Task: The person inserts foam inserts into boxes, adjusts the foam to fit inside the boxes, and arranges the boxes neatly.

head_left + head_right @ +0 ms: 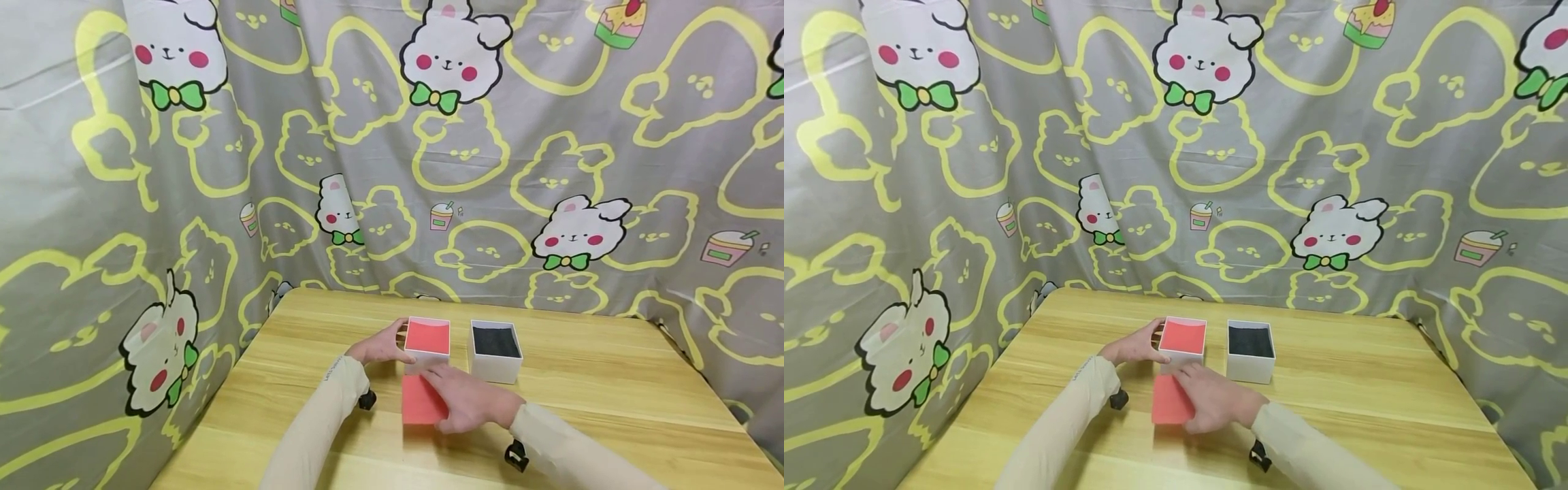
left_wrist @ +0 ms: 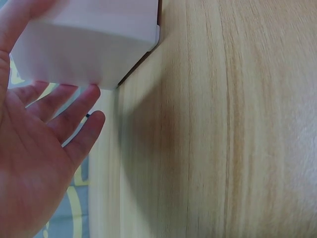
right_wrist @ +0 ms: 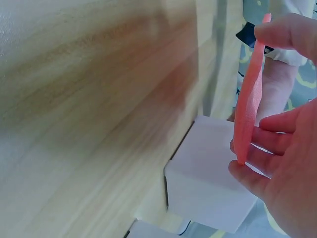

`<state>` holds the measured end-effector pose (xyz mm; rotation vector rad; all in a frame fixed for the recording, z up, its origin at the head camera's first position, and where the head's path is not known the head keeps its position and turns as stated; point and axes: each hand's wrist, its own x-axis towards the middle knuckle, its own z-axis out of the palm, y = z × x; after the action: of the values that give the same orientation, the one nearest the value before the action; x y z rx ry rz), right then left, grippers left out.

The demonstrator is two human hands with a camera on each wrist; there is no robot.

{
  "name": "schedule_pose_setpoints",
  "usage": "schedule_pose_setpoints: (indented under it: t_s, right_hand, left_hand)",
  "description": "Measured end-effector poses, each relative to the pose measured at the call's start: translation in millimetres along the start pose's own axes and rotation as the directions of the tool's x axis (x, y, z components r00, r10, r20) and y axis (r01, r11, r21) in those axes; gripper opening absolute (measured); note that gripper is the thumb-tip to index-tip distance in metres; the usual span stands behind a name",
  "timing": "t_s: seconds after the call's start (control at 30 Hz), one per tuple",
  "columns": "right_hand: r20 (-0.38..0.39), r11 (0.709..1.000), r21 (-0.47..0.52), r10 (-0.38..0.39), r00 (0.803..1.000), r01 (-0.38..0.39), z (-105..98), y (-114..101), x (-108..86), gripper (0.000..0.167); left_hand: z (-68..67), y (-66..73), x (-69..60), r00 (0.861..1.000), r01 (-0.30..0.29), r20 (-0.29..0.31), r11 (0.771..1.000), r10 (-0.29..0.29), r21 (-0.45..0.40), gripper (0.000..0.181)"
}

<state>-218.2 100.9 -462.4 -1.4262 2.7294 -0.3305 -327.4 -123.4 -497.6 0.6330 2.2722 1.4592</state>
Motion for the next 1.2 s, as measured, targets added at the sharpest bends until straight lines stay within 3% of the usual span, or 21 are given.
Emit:
schedule_pose_setpoints:
  t_s: [0.23, 0.4, 0.6, 0.9, 1.2]
  right_hand:
    - [-0.064, 0.999, -0.027, -0.027, 0.998, 0.026, -10, 3, -4.3, 0.088]
    - [-0.064, 1.0, 0.005, 0.01, 0.998, -0.009, -20, 4, -6.0, 0.088]
    - [-0.083, 0.999, -0.025, 0.032, 0.996, -0.034, -27, 6, -6.3, 0.084]
    - [-0.137, 0.999, 0.004, 0.043, 0.99, -0.042, -38, 17, -0.6, 0.078]
    - [-0.109, 0.992, 0.033, 0.127, 0.986, -0.124, -42, 34, 7.5, 0.08]
  left_hand:
    - [-0.8, 0.8, 0.3, 1.0, -0.011, 0.008, 1.0, 0.011, 0.0, 0.093]
    - [-1.7, 0.9, 0.8, 1.0, -0.017, 0.021, 1.0, 0.017, -0.013, 0.09]
    - [-2.1, -0.5, -0.3, 0.998, -0.027, 0.049, 1.0, 0.027, 0.008, 0.09]
    - [-2.4, 0.3, 0.1, 0.999, -0.007, 0.044, 1.0, 0.007, 0.003, 0.092]
    - [-2.1, 1.0, -0.3, 0.999, -0.008, 0.031, 1.0, 0.008, 0.027, 0.093]
